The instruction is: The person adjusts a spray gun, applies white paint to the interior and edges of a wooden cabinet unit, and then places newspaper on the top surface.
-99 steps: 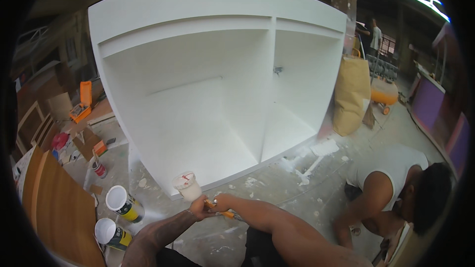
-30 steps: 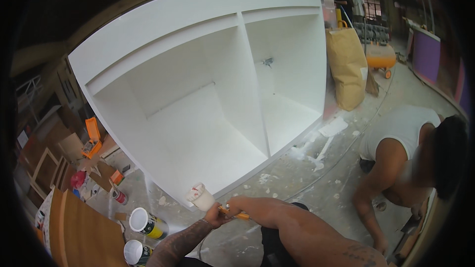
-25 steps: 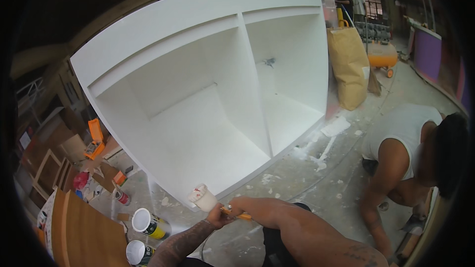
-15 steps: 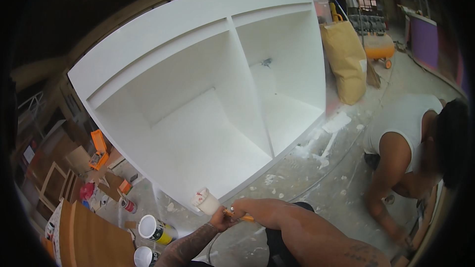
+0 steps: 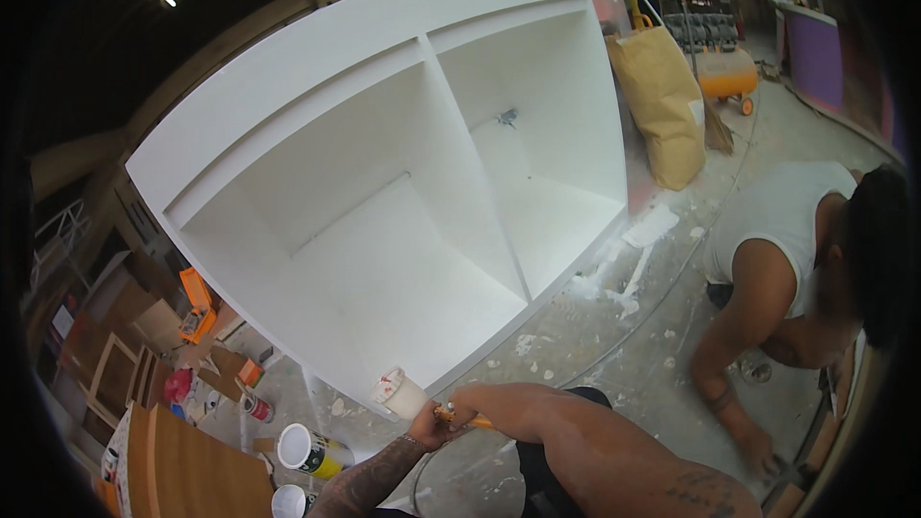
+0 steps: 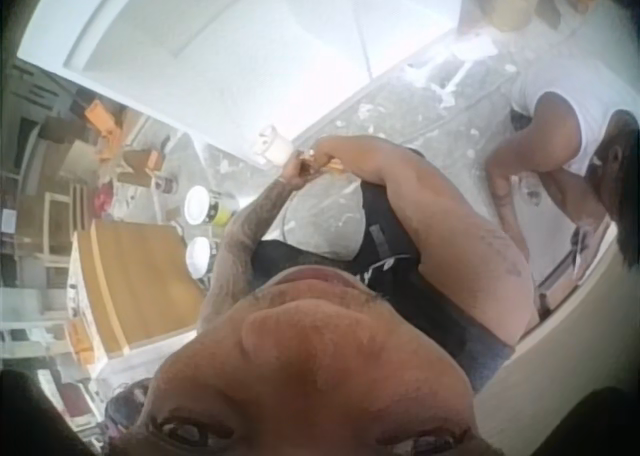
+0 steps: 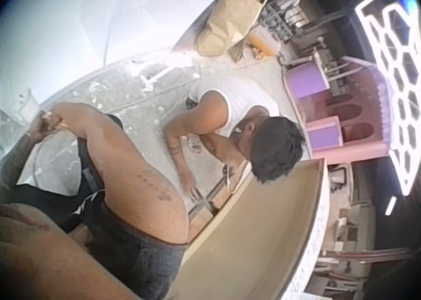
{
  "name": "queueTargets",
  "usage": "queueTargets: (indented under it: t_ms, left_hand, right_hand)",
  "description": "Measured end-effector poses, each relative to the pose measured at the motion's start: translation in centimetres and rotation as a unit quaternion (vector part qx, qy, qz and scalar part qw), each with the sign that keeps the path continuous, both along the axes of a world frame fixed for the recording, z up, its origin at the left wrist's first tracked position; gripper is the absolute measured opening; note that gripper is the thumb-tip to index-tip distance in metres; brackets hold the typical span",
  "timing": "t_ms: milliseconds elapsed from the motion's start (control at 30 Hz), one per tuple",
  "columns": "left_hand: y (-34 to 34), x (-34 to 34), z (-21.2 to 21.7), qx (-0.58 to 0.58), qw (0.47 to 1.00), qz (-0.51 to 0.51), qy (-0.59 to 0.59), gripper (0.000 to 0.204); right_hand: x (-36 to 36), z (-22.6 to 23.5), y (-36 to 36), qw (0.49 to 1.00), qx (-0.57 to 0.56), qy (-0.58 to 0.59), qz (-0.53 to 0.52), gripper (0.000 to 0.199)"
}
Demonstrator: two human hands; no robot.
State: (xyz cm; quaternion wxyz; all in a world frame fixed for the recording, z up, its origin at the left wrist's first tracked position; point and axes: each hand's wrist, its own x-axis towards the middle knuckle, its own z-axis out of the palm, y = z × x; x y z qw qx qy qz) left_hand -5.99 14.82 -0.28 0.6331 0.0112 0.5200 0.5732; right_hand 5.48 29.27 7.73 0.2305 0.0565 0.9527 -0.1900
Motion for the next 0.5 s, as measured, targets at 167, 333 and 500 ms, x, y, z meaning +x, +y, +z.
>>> queueTargets:
  t_ms: [167,333,500]
  left_hand:
    - [0.0,0.1,0.0,0.0,1.0,-0.017,-0.02,0.044]
    - [-0.4,0.1,-0.4,-0.057,0.998,0.025,-0.019,0.039]
    - [-1.0,-0.2,-1.6,-0.074,0.996,0.039,-0.016,0.038]
  right_hand:
    - [-0.3,-1.0,0.5,0.998,-0.029,-0.057,-0.009,0.075]
    - [-0.8,2.1,2.1,0.97,-0.101,-0.219,0.01,0.078]
    - [-3.4,3.9,4.2,0.98,-0.006,-0.197,0.002,0.064]
